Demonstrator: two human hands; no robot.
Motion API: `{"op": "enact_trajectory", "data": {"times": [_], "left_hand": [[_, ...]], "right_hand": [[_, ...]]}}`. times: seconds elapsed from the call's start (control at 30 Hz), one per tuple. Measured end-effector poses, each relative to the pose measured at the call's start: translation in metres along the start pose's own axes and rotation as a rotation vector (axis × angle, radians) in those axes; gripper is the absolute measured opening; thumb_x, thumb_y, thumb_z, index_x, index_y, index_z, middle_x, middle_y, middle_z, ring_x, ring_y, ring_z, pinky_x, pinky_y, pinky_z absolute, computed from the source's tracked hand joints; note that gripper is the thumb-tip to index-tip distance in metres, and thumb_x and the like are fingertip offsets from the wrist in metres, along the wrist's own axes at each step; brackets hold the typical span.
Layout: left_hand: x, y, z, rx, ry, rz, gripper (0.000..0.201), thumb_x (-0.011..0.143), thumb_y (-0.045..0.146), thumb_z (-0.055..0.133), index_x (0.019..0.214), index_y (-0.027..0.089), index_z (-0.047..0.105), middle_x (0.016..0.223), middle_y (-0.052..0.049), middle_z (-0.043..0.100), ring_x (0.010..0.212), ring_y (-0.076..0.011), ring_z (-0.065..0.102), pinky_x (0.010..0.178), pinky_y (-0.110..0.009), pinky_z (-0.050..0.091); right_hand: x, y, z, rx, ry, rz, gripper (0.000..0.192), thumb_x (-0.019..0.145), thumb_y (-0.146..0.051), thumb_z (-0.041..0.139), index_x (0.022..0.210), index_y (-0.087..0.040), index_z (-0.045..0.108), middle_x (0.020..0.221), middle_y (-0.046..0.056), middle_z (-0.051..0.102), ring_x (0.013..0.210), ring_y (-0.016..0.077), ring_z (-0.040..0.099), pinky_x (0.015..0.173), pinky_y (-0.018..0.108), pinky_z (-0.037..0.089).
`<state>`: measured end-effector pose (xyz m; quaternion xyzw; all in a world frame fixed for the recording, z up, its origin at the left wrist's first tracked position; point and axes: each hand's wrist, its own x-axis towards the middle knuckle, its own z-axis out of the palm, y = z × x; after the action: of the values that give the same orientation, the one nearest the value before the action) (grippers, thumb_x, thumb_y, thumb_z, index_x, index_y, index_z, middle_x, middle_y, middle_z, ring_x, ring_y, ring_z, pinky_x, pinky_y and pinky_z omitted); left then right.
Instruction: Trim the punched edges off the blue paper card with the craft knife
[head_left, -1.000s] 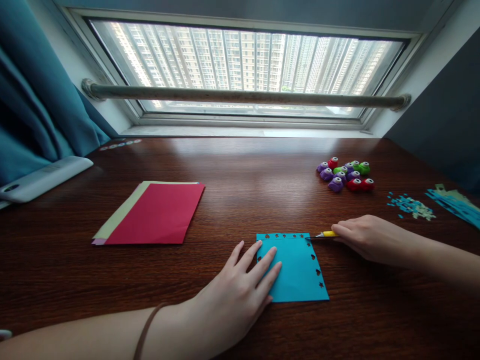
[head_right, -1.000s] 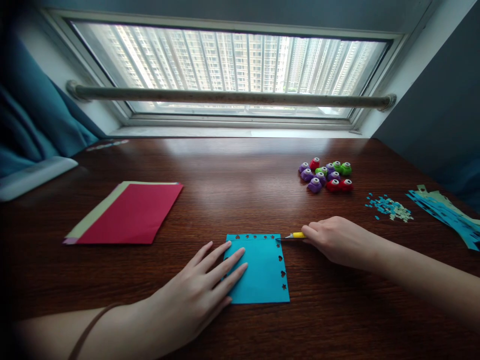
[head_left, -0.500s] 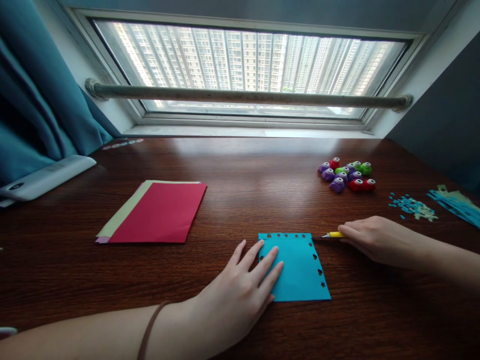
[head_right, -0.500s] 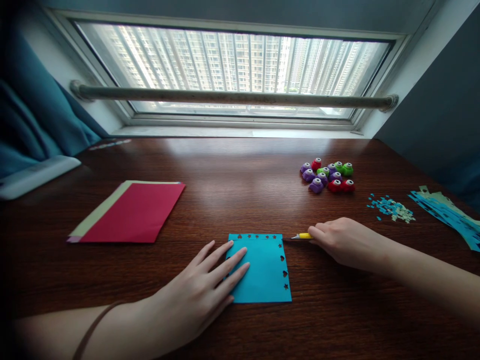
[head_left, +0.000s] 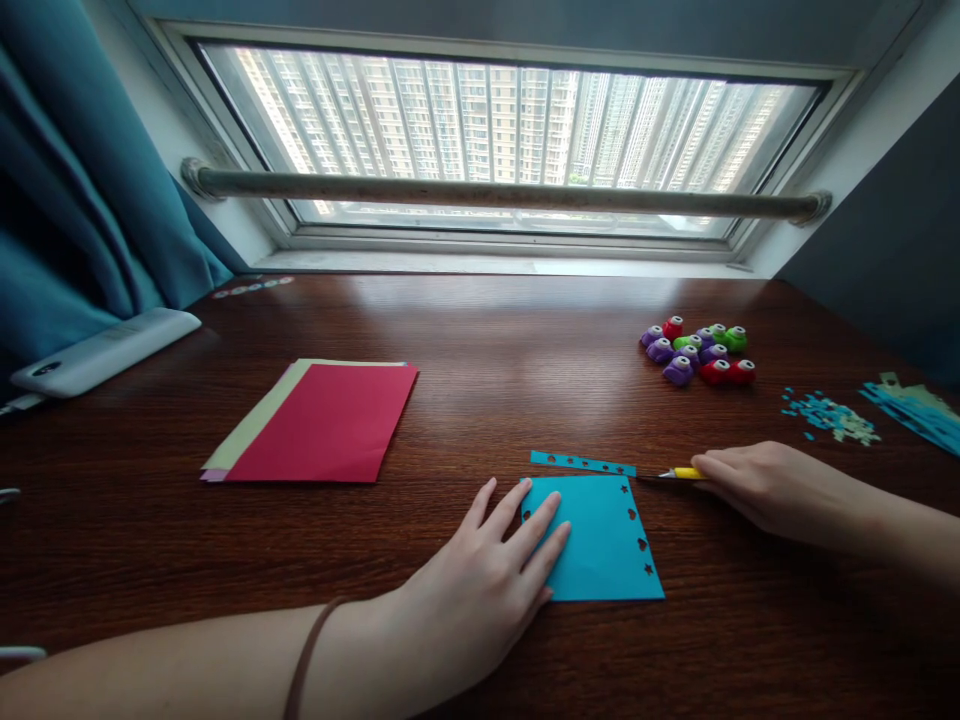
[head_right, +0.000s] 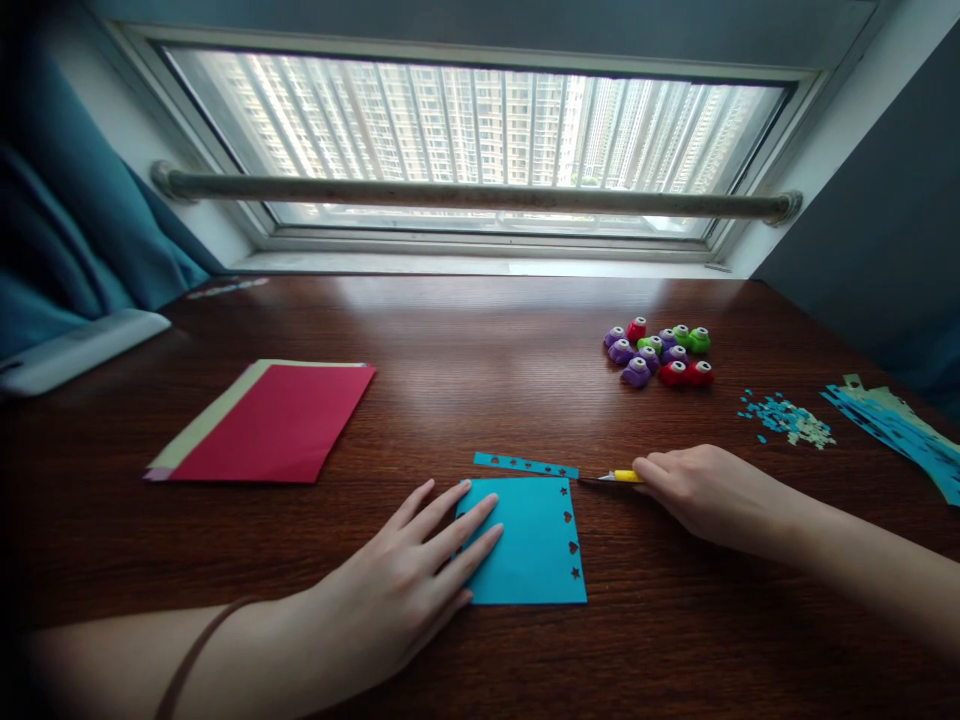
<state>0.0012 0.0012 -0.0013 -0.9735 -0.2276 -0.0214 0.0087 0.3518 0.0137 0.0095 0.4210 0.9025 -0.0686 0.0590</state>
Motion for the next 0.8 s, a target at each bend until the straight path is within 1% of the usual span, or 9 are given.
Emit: {"op": "enact_trajectory", "data": {"times": [0.1,0.17,0.3,0.37,0.43,0.5,0.63,0.73,0.8], "left_hand": [[0.0,0.0,-0.002,-0.001,-0.017,0.008,0.039,0.096,0.024,0.034,0.134,0.018,0.035,0.14,-0.012,0.031,0.125,-0.0348,0.032,0.097,-0.057,0.034],[-0.001,0.0,-0.002,0.008,-0.013,0.015,0.039,0.096,0.024,0.034,0.134,0.018,0.034,0.14,-0.012,0.031,0.125,-0.0344,0.032,0.098,-0.056,0.033],[-0.003,0.0,0.0,0.036,0.02,0.026,0.04,0.095,0.025,0.037,0.134,0.018,0.034,0.141,-0.013,0.031,0.126,-0.0341,0.031,0.099,-0.055,0.03],[-0.003,0.001,0.001,0.038,0.033,0.027,0.041,0.094,0.025,0.038,0.134,0.018,0.034,0.141,-0.013,0.031,0.126,-0.0341,0.031,0.1,-0.055,0.03],[-0.003,0.001,0.002,0.03,0.049,0.022,0.041,0.094,0.025,0.038,0.134,0.018,0.035,0.141,-0.013,0.031,0.126,-0.0346,0.031,0.099,-0.055,0.031],[-0.003,0.001,0.002,0.013,0.063,0.014,0.04,0.094,0.024,0.038,0.133,0.018,0.037,0.14,-0.013,0.031,0.125,-0.0353,0.031,0.098,-0.055,0.031],[-0.003,0.0,0.001,-0.038,0.068,0.008,0.039,0.094,0.025,0.036,0.132,0.017,0.038,0.137,-0.012,0.035,0.12,-0.0359,0.035,0.096,-0.054,0.033],[-0.004,0.0,0.0,-0.07,0.069,0.008,0.038,0.094,0.027,0.035,0.131,0.018,0.039,0.135,-0.013,0.037,0.116,-0.0354,0.037,0.093,-0.053,0.035],[-0.005,0.0,-0.001,-0.078,0.075,0.004,0.037,0.094,0.027,0.035,0.129,0.019,0.04,0.134,-0.012,0.038,0.114,-0.0349,0.038,0.091,-0.053,0.036]], "right_hand": [[-0.005,-0.003,0.004,0.052,0.019,0.032,0.023,0.095,-0.019,0.032,0.083,-0.017,0.052,0.076,0.005,0.059,0.064,0.0183,0.055,0.058,0.028,0.036],[-0.005,-0.009,0.004,0.131,0.085,0.089,0.021,0.095,-0.022,0.033,0.085,-0.017,0.051,0.075,0.006,0.059,0.065,0.019,0.056,0.059,0.029,0.037],[0.009,-0.03,-0.003,0.405,0.237,0.328,0.022,0.095,-0.028,0.031,0.084,-0.018,0.047,0.068,0.003,0.056,0.059,0.017,0.053,0.056,0.027,0.037],[0.022,-0.039,-0.008,0.512,0.257,0.407,0.022,0.092,-0.035,0.04,0.082,-0.018,0.05,0.066,0.001,0.057,0.059,0.017,0.053,0.054,0.026,0.037],[0.036,-0.045,-0.009,0.59,0.246,0.447,0.021,0.084,-0.038,0.053,0.082,-0.018,0.055,0.073,0.002,0.062,0.067,0.0191,0.057,0.059,0.026,0.041],[0.048,-0.048,-0.008,0.629,0.223,0.473,0.02,0.078,-0.036,0.06,0.083,-0.017,0.06,0.08,0.004,0.065,0.073,0.0212,0.059,0.063,0.026,0.043],[0.061,-0.051,-0.005,0.603,0.185,0.505,0.013,0.075,-0.029,0.062,0.077,-0.016,0.064,0.073,0.003,0.066,0.07,0.021,0.06,0.064,0.026,0.042],[0.063,-0.052,-0.006,0.627,0.137,0.516,0.011,0.074,-0.025,0.061,0.073,-0.015,0.064,0.069,0.002,0.065,0.067,0.02,0.059,0.063,0.026,0.041],[0.063,-0.053,-0.008,0.623,0.132,0.522,0.011,0.074,-0.025,0.061,0.073,-0.015,0.065,0.07,0.003,0.065,0.068,0.0205,0.06,0.063,0.026,0.042]]}}
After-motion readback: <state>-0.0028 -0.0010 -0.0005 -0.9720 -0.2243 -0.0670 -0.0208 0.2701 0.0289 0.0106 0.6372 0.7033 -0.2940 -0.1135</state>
